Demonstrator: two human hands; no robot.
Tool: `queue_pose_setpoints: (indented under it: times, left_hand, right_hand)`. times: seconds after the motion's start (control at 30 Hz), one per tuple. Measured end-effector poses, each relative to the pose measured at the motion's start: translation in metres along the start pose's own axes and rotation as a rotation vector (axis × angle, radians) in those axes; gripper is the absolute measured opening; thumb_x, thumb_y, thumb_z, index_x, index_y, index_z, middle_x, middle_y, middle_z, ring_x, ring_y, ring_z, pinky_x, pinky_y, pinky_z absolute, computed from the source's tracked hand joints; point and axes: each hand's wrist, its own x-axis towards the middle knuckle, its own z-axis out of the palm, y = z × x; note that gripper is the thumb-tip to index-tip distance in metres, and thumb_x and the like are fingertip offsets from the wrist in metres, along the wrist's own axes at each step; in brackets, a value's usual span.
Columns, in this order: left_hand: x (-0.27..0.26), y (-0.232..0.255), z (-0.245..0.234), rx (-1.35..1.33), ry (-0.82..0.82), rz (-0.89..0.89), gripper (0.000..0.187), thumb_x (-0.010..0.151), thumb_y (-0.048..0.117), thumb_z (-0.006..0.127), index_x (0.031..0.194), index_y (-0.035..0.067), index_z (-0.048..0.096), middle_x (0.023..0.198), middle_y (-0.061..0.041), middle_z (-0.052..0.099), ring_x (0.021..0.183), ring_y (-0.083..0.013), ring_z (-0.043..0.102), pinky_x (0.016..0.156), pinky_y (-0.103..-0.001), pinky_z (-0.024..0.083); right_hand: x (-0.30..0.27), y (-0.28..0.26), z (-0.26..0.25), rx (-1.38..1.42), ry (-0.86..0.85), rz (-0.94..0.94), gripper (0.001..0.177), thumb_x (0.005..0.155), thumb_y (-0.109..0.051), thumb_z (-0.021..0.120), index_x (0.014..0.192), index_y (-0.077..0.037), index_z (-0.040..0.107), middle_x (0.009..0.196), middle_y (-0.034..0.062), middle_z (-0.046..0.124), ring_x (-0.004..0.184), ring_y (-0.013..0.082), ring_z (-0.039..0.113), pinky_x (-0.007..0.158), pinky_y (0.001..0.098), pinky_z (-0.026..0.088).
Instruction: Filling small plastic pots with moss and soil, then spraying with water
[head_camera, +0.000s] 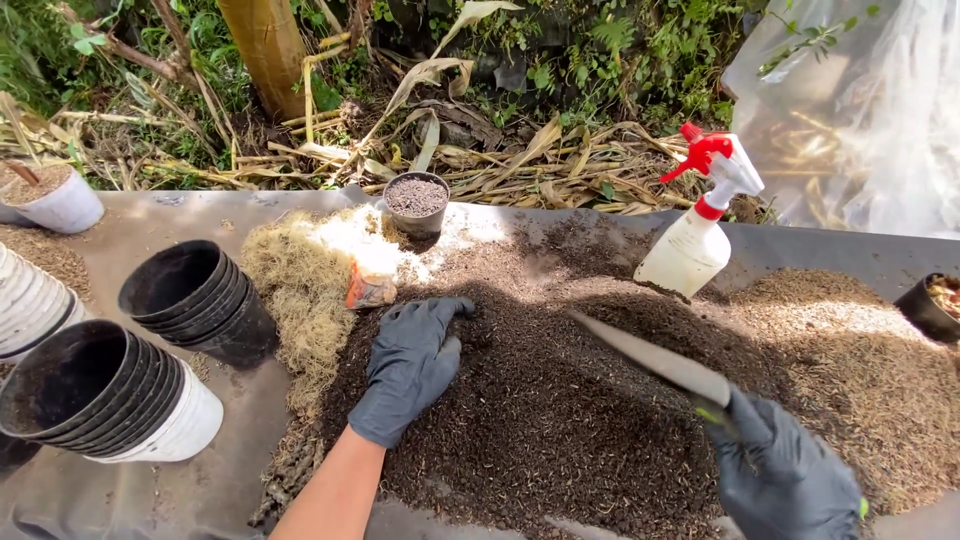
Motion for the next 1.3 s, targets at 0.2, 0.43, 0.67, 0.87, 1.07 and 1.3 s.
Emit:
queue_pose_setpoints:
  times: [0.2, 0.43, 0.67, 0.87, 1.07, 1.3]
  left_hand:
    - [-0.004, -0.005, 0.003, -0.392, 0.368, 0.024, 0.031, 0.102, 0.02, 0.05, 0.129, 0.017, 0.066, 0.086, -0.002, 0.067, 0.07, -0.0184, 0.058, 0.061, -0.035, 0.045]
    - [0.007, -0.018, 0.002, -0.462, 0.418, -0.108, 0.028, 0.101, 0.02, 0.055, 0.123, 0.012, 0.071, 0.109, -0.006, 0.072, 0.1, -0.0243, 0.069, 0.089, -0.036, 0.056]
    - [0.064, 0.035, -0.067, -0.14, -0.518, -0.352, 0.075, 0.099, 0.062, 0.019, 0.16, 0.019, 0.028, 0.154, -0.019, 0.037, 0.145, -0.0366, 0.036, 0.118, -0.064, 0.034]
    - [0.146, -0.002, 0.013, 0.009, -0.774, -0.311, 0.087, 0.097, 0.068, 0.017, 0.151, 0.007, 0.048, 0.163, -0.02, 0.036, 0.148, -0.0365, 0.04, 0.123, -0.054, 0.032]
    - [0.152, 0.034, 0.026, 0.081, -0.979, -0.189, 0.11, 0.071, 0.085, 0.029, 0.157, 0.018, 0.045, 0.167, -0.007, 0.034, 0.149, -0.0322, 0.04, 0.123, -0.048, 0.033]
    - [0.089, 0.086, -0.022, -0.073, -0.85, -0.1, 0.07, 0.091, 0.041, 0.047, 0.159, 0.029, 0.039, 0.169, -0.013, 0.025, 0.153, -0.0422, 0.023, 0.123, -0.063, 0.021]
  right_hand:
    - [-0.019, -0.068, -0.01, 0.131, -0.117, 0.003, 0.01, 0.096, -0.04, 0.062, 0.099, -0.032, 0.068, 0.067, -0.0077, 0.072, 0.048, 0.0113, 0.066, 0.049, 0.0325, 0.063]
    - [-0.011, -0.053, 0.02, 0.177, 0.053, -0.031, 0.054, 0.09, -0.033, 0.066, 0.142, -0.046, 0.059, 0.076, -0.0098, 0.067, 0.057, 0.0175, 0.06, 0.053, 0.0373, 0.05]
    - [-0.014, -0.062, 0.01, 0.379, 0.102, 0.086, 0.046, 0.091, -0.019, 0.07, 0.132, -0.041, 0.072, 0.07, -0.0058, 0.057, 0.06, 0.0174, 0.045, 0.064, 0.0323, 0.047]
    - [-0.021, -0.038, 0.056, 0.423, 0.131, -0.053, 0.058, 0.078, -0.016, 0.077, 0.132, -0.037, 0.07, 0.099, -0.0067, 0.077, 0.069, 0.0173, 0.065, 0.069, 0.0307, 0.054]
    - [-0.019, -0.07, 0.007, 0.371, -0.009, 0.237, 0.04, 0.09, -0.027, 0.071, 0.126, -0.046, 0.074, 0.077, -0.0104, 0.061, 0.071, 0.014, 0.056, 0.071, 0.0292, 0.047]
    - [-0.024, -0.065, 0.022, 0.377, 0.064, 0.2, 0.042, 0.091, -0.026, 0.073, 0.129, -0.045, 0.073, 0.078, -0.012, 0.062, 0.071, 0.0125, 0.055, 0.07, 0.0264, 0.045]
